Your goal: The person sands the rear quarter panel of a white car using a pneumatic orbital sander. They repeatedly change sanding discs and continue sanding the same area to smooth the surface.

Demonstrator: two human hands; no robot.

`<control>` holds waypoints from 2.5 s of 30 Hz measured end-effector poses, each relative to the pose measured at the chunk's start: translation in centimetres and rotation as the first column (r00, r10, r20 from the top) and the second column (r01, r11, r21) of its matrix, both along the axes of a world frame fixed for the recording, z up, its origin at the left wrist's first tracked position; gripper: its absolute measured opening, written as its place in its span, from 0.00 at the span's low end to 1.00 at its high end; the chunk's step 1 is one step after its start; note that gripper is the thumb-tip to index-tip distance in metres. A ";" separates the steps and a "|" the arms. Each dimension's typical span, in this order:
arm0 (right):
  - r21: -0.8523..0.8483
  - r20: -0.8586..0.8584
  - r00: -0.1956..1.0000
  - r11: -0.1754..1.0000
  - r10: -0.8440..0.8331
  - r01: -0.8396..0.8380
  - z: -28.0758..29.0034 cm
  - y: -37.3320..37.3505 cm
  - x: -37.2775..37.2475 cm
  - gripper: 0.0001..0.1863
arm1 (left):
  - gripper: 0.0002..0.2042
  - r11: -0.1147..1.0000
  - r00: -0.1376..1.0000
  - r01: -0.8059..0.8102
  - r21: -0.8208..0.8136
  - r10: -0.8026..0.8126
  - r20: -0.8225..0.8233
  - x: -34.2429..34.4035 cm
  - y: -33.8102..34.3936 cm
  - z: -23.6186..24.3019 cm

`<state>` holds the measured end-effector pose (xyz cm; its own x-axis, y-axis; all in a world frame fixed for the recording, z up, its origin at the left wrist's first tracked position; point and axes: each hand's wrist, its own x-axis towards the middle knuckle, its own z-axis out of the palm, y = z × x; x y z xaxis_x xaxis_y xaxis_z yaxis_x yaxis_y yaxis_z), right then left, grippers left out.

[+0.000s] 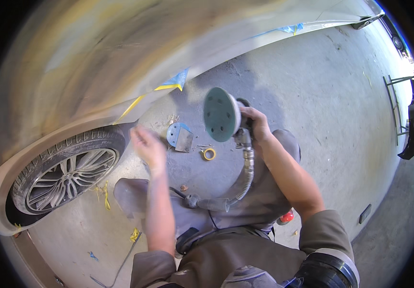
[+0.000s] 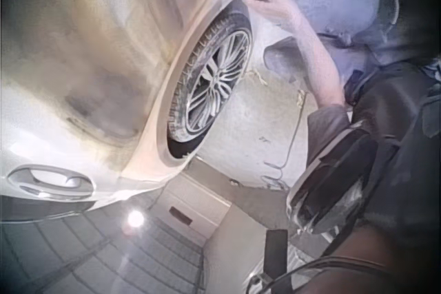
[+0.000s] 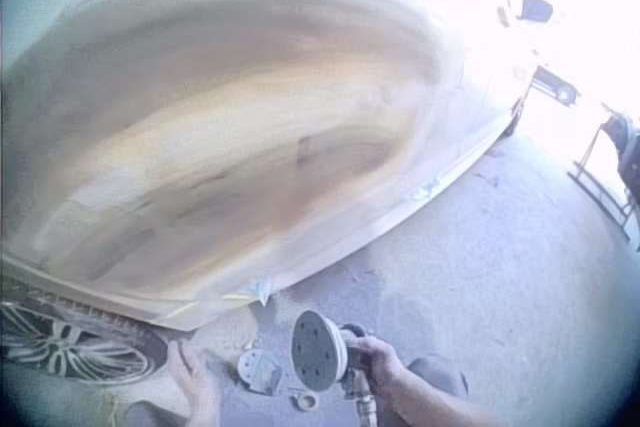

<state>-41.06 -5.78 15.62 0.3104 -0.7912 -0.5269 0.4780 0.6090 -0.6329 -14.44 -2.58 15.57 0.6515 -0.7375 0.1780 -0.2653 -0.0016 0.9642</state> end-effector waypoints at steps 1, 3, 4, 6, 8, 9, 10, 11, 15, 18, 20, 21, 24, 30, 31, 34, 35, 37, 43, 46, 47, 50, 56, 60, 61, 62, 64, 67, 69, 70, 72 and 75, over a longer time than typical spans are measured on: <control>0.054 -0.075 0.997 0.998 -0.009 0.013 -0.1 0.0 -0.4 0.22 | 0.14 0.998 0.993 -0.048 0.036 0.044 0.113 1.4 0.3 0.5; -0.058 -0.083 0.996 0.998 -0.032 0.028 -0.7 0.0 -0.5 0.21 | 0.14 0.951 0.870 0.308 0.021 -0.290 0.399 1.7 1.6 0.7; -0.077 -0.080 0.996 0.996 -0.040 0.034 -1.0 0.0 -0.4 0.19 | 0.15 0.885 0.792 0.464 0.037 -0.433 0.430 1.3 2.1 0.7; -0.039 -0.086 0.996 0.999 0.020 -0.023 -1.6 0.0 0.2 0.19 | 0.19 0.750 0.639 0.661 0.010 -0.570 0.517 -0.6 2.4 0.3; -0.028 -0.007 0.999 0.999 0.039 -0.039 -1.9 0.1 1.1 0.19 | 0.24 0.650 0.523 0.760 -0.024 -0.589 0.616 -2.4 1.1 -0.2; 0.047 -0.012 0.999 0.998 0.043 -0.043 -2.0 0.2 1.5 0.20 | 0.25 0.624 0.488 0.781 -0.020 -0.591 0.642 -3.0 0.5 -0.4; -0.008 0.033 0.998 0.999 0.048 -0.048 -1.9 0.4 1.8 0.20 | 0.27 0.615 0.436 0.786 0.066 -0.626 0.646 -3.5 0.2 -0.5; 0.006 0.060 0.997 0.999 0.053 -0.053 -1.9 0.5 2.2 0.21 | 0.27 0.592 0.440 0.806 0.014 -0.615 0.655 -3.7 -0.2 -0.4; -0.045 0.084 0.988 0.991 0.131 -0.128 -1.2 0.6 2.4 0.21 | 0.27 0.569 0.410 0.815 0.110 -0.700 0.584 -3.5 -0.1 0.5; -0.043 0.056 0.985 0.986 0.161 -0.159 -0.9 0.2 2.3 0.20 | 0.25 0.589 0.447 0.802 0.101 -0.704 0.552 -3.4 0.1 0.8; -0.041 0.052 0.986 0.987 0.156 -0.154 -0.8 0.0 2.3 0.19 | 0.24 0.596 0.458 0.798 0.091 -0.698 0.550 -3.6 0.0 0.8; -0.043 0.042 0.986 0.986 0.161 -0.159 -0.8 -0.1 2.4 0.19 | 0.22 0.592 0.472 0.805 0.037 -0.678 0.564 -3.8 -0.2 0.7; -0.028 0.039 0.986 0.986 0.164 -0.163 -0.5 -0.1 2.6 0.19 | 0.17 0.578 0.485 0.815 -0.027 -0.656 0.578 -4.3 -0.5 0.8; -0.024 0.092 0.981 0.985 0.172 -0.170 0.1 0.1 2.5 0.19 | 0.12 0.706 0.682 0.704 -0.085 -0.636 0.361 -5.7 0.9 1.0; -0.035 0.086 0.981 0.985 0.173 -0.171 0.1 0.1 2.5 0.19 | 0.12 0.764 0.743 0.640 -0.079 -0.590 0.317 -5.7 1.1 0.8; -0.074 0.063 0.986 0.986 0.154 -0.149 -0.5 0.2 2.8 0.20 | 0.14 0.843 0.836 0.535 -0.054 -0.519 0.177 -4.9 1.9 -0.8; -0.093 0.063 0.984 0.982 0.169 -0.163 -0.7 0.3 2.9 0.20 | 0.15 0.868 0.859 0.496 -0.019 -0.487 0.158 -4.4 2.1 -1.5; -0.100 0.035 0.986 0.982 0.164 -0.160 -1.2 0.7 2.9 0.21 | 0.15 0.914 0.908 0.401 0.060 -0.406 0.106 -2.9 2.9 -3.4; 0.121 -0.208 0.974 0.986 -0.089 0.115 -2.7 0.0 0.0 0.17 | 0.17 0.977 0.994 -0.093 0.194 0.079 0.078 8.8 3.9 -9.5; 0.106 -0.501 0.839 0.948 -0.210 0.300 -5.2 -3.3 -2.0 0.21 | 0.20 0.724 0.802 -0.120 0.679 -0.333 0.496 16.6 4.0 -12.1; 0.105 -0.604 0.775 0.945 -0.186 0.309 -6.6 -4.5 -2.2 0.28 | 0.21 0.639 0.762 -0.137 0.757 -0.420 0.493 18.5 3.7 -12.8; 0.035 -0.937 0.348 0.982 -0.033 0.186 -11.8 -8.4 -2.4 0.43 | 0.24 0.458 0.650 -0.180 0.870 -0.608 0.455 20.7 4.1 -12.7; 0.184 -0.980 0.122 0.953 0.158 0.239 -21.8 -11.3 -4.5 0.58 | 0.26 0.296 0.745 0.098 0.950 -0.655 0.127 14.2 8.2 -5.9; 0.213 -0.975 0.119 0.939 0.187 0.270 -26.5 -10.9 -7.4 0.61 | 0.25 0.261 0.699 0.145 0.955 -0.710 0.088 11.4 10.4 -3.8; 0.236 -0.969 0.135 0.940 0.208 0.248 -27.1 -10.8 -7.8 0.59 | 0.25 0.297 0.700 0.116 0.948 -0.701 0.134 11.3 10.9 -3.9; 0.245 -0.964 0.145 0.954 0.222 0.172 -27.1 -10.3 -8.4 0.59 | 0.23 0.299 0.723 0.128 0.946 -0.681 0.117 11.2 11.4 -4.2; 0.379 -0.919 -0.127 0.925 0.373 -0.028 -25.7 -9.0 -8.7 0.57 | 0.22 0.223 0.765 0.274 0.936 -0.640 -0.072 11.1 12.8 -4.2; 0.603 -0.790 -0.500 0.596 0.355 -0.530 -19.5 -6.2 -8.1 0.40 | 0.19 0.350 0.779 0.250 0.903 -0.627 0.027 10.5 16.4 -1.7; 0.666 -0.745 -0.635 0.263 0.204 -0.698 -13.9 -3.3 -6.2 0.32 | 0.18 0.483 0.833 0.258 0.837 -0.550 0.060 10.3 19.7 2.2; 0.564 -0.822 -0.485 0.315 0.298 -0.763 -10.2 -2.0 -5.8 0.31 | 0.18 0.598 0.887 0.261 0.758 -0.458 0.055 10.1 21.8 4.8; 0.553 -0.819 -0.429 0.323 0.381 -0.768 -3.0 -0.1 -4.2 0.27 | 0.16 0.710 0.968 0.176 0.682 -0.251 0.011 10.8 26.4 10.8; 0.626 -0.765 -0.546 0.195 0.343 -0.755 5.9 1.2 -1.0 0.25 | 0.12 0.749 0.992 -0.113 0.653 0.119 0.035 13.3 36.0 19.5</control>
